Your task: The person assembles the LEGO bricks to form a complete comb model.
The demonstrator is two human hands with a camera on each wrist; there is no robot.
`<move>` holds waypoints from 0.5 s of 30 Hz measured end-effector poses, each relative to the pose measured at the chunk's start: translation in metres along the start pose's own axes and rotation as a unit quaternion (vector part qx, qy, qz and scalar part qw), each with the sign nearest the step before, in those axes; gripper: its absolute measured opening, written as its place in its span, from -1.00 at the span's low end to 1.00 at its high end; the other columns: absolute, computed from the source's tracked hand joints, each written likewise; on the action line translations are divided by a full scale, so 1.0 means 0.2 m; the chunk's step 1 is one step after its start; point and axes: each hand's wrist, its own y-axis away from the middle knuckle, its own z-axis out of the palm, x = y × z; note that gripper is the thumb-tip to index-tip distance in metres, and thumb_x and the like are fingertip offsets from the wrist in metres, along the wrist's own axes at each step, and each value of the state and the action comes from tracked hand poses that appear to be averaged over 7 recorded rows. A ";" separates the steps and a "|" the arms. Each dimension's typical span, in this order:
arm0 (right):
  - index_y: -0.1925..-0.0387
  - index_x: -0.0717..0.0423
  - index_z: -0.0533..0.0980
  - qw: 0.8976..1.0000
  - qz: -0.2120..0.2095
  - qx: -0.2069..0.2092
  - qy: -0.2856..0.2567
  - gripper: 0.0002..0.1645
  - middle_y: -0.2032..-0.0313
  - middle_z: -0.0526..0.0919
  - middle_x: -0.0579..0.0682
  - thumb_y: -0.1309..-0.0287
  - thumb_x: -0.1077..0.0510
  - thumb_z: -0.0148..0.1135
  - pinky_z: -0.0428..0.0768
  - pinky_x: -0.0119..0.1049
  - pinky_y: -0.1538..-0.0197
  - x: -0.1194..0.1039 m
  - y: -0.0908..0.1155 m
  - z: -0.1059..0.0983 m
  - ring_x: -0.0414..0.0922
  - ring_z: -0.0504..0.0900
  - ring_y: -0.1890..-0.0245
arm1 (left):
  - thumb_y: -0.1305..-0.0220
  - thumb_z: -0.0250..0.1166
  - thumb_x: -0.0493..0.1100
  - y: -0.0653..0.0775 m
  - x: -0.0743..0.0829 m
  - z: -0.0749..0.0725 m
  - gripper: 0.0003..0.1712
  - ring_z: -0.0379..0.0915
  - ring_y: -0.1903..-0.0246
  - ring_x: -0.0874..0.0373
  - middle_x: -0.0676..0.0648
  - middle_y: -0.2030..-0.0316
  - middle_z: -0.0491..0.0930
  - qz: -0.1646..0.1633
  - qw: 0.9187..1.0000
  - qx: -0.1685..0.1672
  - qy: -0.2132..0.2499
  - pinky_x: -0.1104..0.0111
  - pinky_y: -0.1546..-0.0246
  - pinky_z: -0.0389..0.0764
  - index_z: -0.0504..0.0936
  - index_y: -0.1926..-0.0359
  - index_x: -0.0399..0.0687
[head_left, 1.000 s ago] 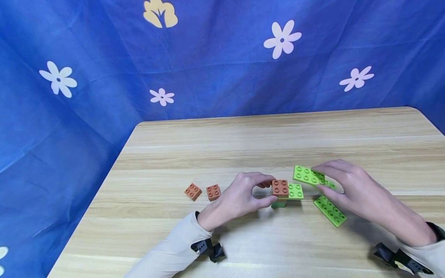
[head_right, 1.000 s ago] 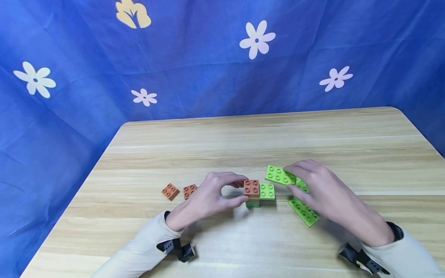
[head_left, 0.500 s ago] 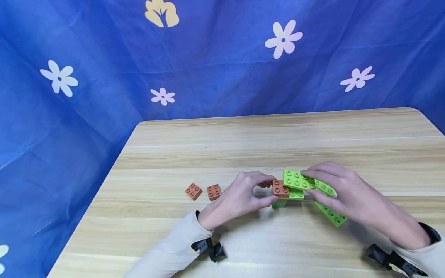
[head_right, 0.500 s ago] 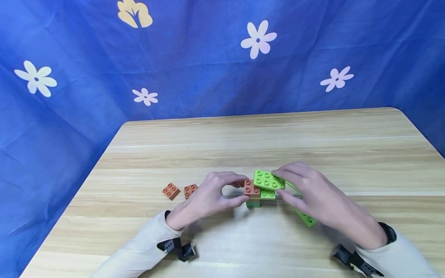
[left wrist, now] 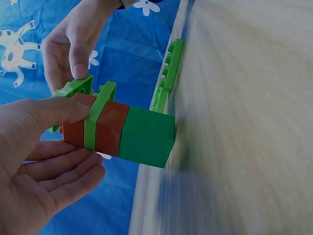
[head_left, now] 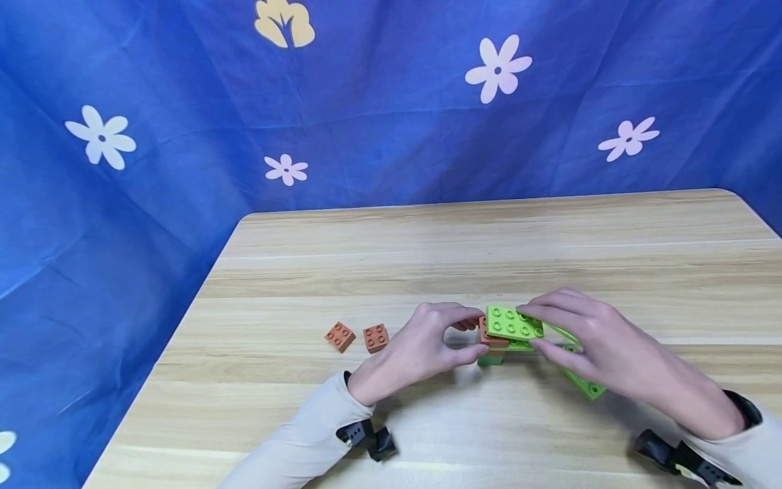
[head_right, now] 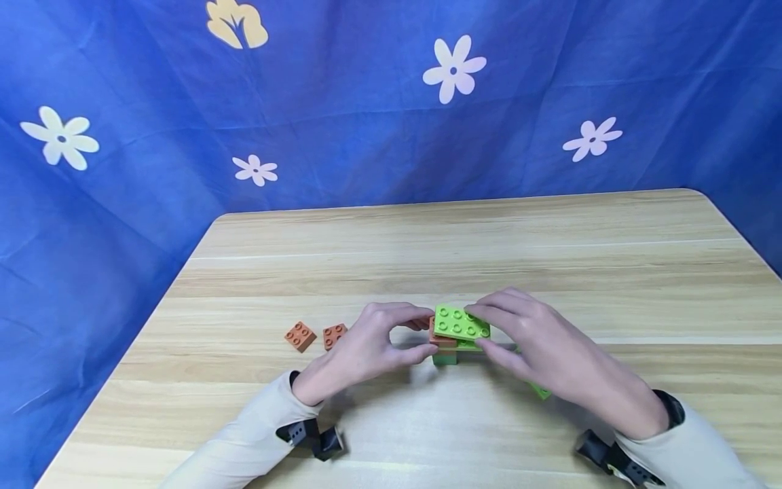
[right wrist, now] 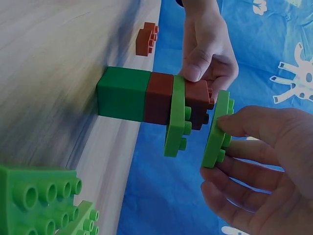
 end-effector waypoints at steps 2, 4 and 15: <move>0.08 0.23 0.63 1.000 -0.008 0.003 -0.003 -0.40 0.14 0.68 0.01 -0.39 -0.19 -0.05 0.61 -0.44 0.08 0.00 0.00 0.00 -0.06 0.65 0.19 | -0.11 0.45 -0.20 0.00 0.00 0.00 -0.55 0.65 0.23 0.08 -0.15 0.14 0.69 -0.003 1.000 -0.002 0.001 0.57 0.13 0.58 0.62 -0.01 -0.33; 0.07 0.24 0.63 1.000 -0.015 0.006 -0.005 -0.41 0.14 0.67 0.01 -0.39 -0.18 -0.05 0.62 -0.42 0.09 0.00 0.00 0.01 -0.06 0.65 0.19 | -0.11 0.45 -0.19 0.00 0.00 0.00 -0.56 0.65 0.23 0.09 -0.14 0.15 0.70 -0.003 1.000 -0.004 0.001 0.59 0.13 0.58 0.62 0.00 -0.32; 0.05 0.21 0.63 1.000 -0.021 -0.001 0.000 -0.41 0.15 0.66 -0.01 -0.40 -0.18 -0.07 0.66 -0.31 0.18 -0.01 -0.01 0.02 -0.08 0.63 0.19 | -0.14 0.43 -0.18 0.00 0.00 0.00 -0.61 0.65 0.22 0.09 -0.12 0.16 0.70 -0.002 1.000 -0.010 0.005 0.59 0.12 0.57 0.64 0.03 -0.27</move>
